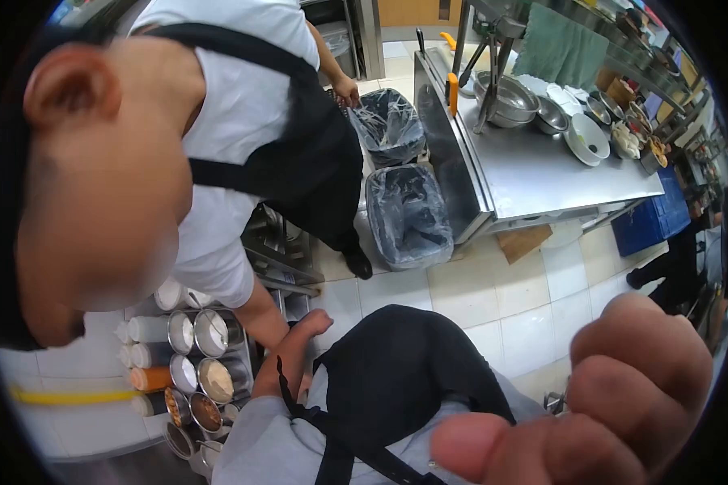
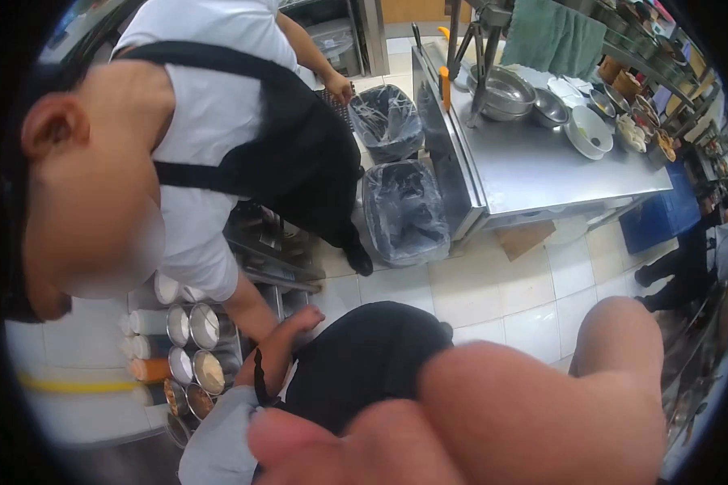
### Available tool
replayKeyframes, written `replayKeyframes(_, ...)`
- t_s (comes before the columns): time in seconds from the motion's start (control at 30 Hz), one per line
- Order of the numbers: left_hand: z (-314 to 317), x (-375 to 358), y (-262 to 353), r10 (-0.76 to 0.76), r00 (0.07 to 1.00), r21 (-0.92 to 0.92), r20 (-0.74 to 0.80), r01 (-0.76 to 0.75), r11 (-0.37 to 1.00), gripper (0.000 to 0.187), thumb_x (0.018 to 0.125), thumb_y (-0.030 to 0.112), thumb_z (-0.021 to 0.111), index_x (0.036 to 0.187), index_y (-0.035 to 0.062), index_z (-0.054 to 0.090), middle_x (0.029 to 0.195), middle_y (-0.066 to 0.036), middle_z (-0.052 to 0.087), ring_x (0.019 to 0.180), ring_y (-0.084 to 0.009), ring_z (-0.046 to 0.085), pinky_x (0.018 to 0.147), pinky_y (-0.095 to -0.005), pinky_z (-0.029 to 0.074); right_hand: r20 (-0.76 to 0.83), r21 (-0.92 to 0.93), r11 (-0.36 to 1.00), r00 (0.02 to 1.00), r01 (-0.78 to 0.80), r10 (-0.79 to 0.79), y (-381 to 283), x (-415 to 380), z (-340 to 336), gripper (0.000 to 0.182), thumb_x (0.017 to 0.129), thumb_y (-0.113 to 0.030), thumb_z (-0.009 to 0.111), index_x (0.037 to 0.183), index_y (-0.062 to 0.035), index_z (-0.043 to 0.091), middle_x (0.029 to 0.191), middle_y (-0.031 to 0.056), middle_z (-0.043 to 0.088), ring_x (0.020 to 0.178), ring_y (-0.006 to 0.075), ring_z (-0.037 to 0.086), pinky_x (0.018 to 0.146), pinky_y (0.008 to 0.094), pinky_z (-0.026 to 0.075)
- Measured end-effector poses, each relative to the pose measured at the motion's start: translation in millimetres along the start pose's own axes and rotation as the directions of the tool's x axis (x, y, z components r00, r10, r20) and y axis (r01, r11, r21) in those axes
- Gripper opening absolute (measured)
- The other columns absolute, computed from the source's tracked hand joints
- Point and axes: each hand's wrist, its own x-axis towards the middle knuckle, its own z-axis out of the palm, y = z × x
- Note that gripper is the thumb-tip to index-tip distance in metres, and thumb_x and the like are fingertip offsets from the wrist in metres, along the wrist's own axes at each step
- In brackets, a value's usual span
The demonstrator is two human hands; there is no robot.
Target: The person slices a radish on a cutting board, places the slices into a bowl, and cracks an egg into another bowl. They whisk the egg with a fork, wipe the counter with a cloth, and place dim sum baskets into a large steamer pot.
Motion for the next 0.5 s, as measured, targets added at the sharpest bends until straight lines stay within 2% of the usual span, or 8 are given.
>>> replayKeyframes(0.03,-0.9,4.0,-3.7,-0.008,1.000,0.005,0.009,0.008,1.000,0.038,0.089,0.032,0.059,0.085,-0.0029,0.072,0.086,-0.024,0.071,0.081,-0.0376,0.070,0.078,-0.0474,0.054,-0.003,0.004,1.000,1.000,-0.014,0.014,-3.6,1.8,6.6,0.039,0.077,-0.032,0.078,0.062,-0.0115,0.048,0.057,-0.0016,0.029,0.053,0.0191,0.037,0.049,0.0350,0.033)
replayKeyframes(0.1,-4.9,21.1,3.7,0.172,0.985,0.118,0.029,-0.174,0.978,0.039,0.088,0.034,0.059,0.092,-0.0025,0.072,0.103,-0.026,0.070,0.099,-0.0411,0.067,0.089,-0.0487,0.052,-0.011,0.010,1.000,1.000,-0.026,0.026,-8.7,7.7,18.2,0.039,0.077,-0.032,0.078,0.062,-0.0116,0.048,0.057,-0.0016,0.029,0.053,0.0191,0.037,0.049,0.0350,0.033)
replayKeyframes(0.13,-13.9,22.0,10.1,0.171,0.985,0.115,0.028,-0.173,0.978,0.039,0.088,0.034,0.059,0.092,-0.0025,0.072,0.103,-0.026,0.070,0.099,-0.0411,0.067,0.089,-0.0487,0.052,-0.014,0.010,1.000,1.000,-0.026,0.026,-10.2,11.6,22.8,0.039,0.077,-0.032,0.078,0.062,-0.0116,0.048,0.057,-0.0016,0.029,0.053,0.0191,0.037,0.049,0.0350,0.033)
replayKeyframes(0.2,-35.1,21.1,24.9,0.109,0.994,-0.130,-0.004,-0.108,0.986,0.039,0.088,0.034,0.057,0.098,-0.0002,0.072,0.112,-0.026,0.069,0.104,-0.0413,0.066,0.091,-0.0489,0.052,-0.016,0.001,0.999,0.999,-0.033,0.033,-11.6,18.7,29.7,0.039,0.077,-0.032,0.079,0.062,-0.0116,0.048,0.057,-0.0017,0.029,0.053,0.0190,0.037,0.049,0.0350,0.033)
replayKeyframes(0.33,-91.3,35.2,58.3,-0.025,0.992,-0.019,-0.125,0.023,1.000,0.037,0.088,0.033,0.058,0.103,0.0027,0.071,0.115,-0.024,0.069,0.106,-0.0382,0.067,0.091,-0.0471,0.052,-0.009,-0.017,0.997,0.997,-0.072,0.072,-8.9,26.2,41.4,0.039,0.077,-0.032,0.079,0.062,-0.0117,0.048,0.057,-0.0017,0.029,0.053,0.0190,0.038,0.049,0.0350,0.033)
replayKeyframes(0.4,-114.2,45.7,68.5,-0.061,0.954,0.031,-0.292,0.073,0.997,0.035,0.089,0.033,0.057,0.104,0.0051,0.071,0.114,-0.024,0.069,0.106,-0.0367,0.068,0.090,-0.0453,0.054,-0.007,-0.020,0.997,0.997,-0.077,0.077,-2.6,28.9,44.3,0.039,0.077,-0.032,0.079,0.062,-0.0117,0.048,0.057,-0.0018,0.029,0.053,0.0190,0.038,0.049,0.0350,0.033)
replayKeyframes(0.43,-122.6,50.8,69.2,-0.062,0.955,0.028,-0.291,0.073,0.997,0.035,0.089,0.033,0.057,0.104,0.0051,0.071,0.114,-0.024,0.069,0.106,-0.0367,0.068,0.090,-0.0453,0.054,-0.010,-0.022,0.997,0.997,-0.078,0.078,1.7,29.7,45.9,0.039,0.077,-0.032,0.079,0.062,-0.0117,0.048,0.057,-0.0018,0.029,0.053,0.0190,0.038,0.049,0.0350,0.034)
replayKeyframes(0.5,-144.2,57.8,64.1,-0.059,0.985,-0.071,-0.164,0.048,0.996,0.033,0.088,0.031,0.058,0.104,0.0055,0.071,0.112,-0.024,0.070,0.099,-0.0360,0.070,0.087,-0.0440,0.055,-0.025,-0.028,0.996,0.997,-0.080,0.080,12.5,30.0,47.8,0.039,0.077,-0.032,0.079,0.062,-0.0117,0.048,0.057,-0.0018,0.029,0.053,0.0190,0.038,0.049,0.0351,0.034)
